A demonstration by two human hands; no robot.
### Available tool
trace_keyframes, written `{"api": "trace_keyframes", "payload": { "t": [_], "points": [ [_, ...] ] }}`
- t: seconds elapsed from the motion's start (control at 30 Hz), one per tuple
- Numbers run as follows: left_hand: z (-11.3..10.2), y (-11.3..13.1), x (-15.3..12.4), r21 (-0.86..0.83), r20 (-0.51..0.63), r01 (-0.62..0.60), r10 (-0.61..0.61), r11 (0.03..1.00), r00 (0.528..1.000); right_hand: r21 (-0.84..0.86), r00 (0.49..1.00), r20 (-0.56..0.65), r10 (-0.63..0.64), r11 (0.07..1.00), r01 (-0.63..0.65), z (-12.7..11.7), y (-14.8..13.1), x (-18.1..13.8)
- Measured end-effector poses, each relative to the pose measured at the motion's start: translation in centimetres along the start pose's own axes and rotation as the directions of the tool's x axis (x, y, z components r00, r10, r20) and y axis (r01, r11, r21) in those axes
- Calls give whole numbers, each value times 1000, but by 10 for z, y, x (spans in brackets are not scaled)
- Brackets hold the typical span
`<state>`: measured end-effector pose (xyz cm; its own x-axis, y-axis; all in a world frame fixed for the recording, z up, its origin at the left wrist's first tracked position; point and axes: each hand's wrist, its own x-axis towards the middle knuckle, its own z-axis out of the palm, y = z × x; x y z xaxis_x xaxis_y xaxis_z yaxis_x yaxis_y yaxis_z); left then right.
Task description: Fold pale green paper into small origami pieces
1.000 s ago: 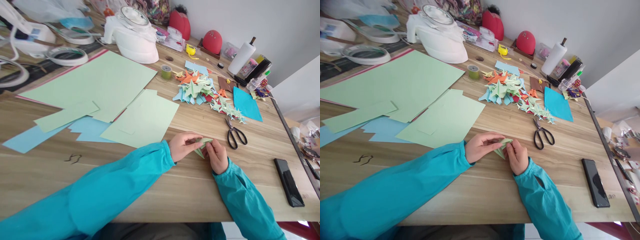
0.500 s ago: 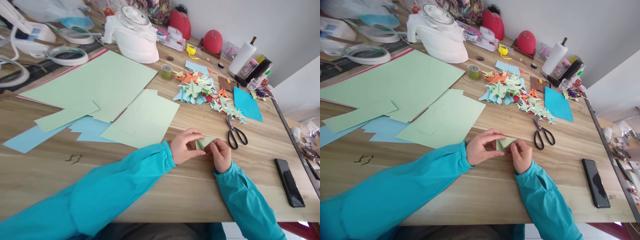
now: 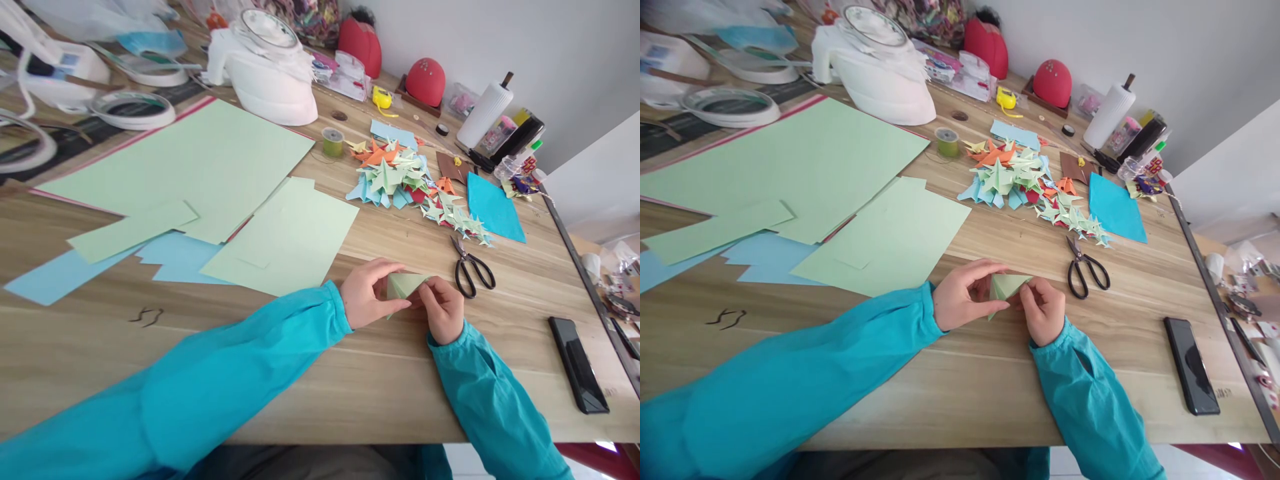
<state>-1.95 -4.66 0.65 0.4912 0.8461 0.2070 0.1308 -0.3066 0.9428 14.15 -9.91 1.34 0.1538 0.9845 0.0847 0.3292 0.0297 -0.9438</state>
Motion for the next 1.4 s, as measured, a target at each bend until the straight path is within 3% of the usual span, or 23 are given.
{"api": "trace_keyframes", "payload": {
  "t": [0.2, 0.53, 0.83, 0.97, 1.2, 1.4],
  "points": [
    [3, -4, 0, 65, 5, -45, 45, 997, 999, -1, 1000, 24, 0, 1000, 0, 0, 1, 0],
    [-3, -1, 0, 7, 124, -41, 39, 999, 992, 83, 997, -63, 39, 996, -33, 0, 1, 1],
    [0, -6, 0, 34, 130, -22, 17, 999, 991, -127, 999, 35, -25, 991, 29, 1, 10, 1],
    [0, -6, -1, -41, 146, 44, -38, 998, 988, -85, 999, 36, 25, 996, -22, -1, 7, 2],
    [-3, -7, 2, -262, 165, 219, -180, 940, 970, -11, 998, 55, -8, 1000, 9, 1, 2, -1],
    [-2, -17, 4, -368, 144, 209, -166, 906, 976, -24, 998, 52, -40, 999, 42, 3, 0, -2]
  ]
}}
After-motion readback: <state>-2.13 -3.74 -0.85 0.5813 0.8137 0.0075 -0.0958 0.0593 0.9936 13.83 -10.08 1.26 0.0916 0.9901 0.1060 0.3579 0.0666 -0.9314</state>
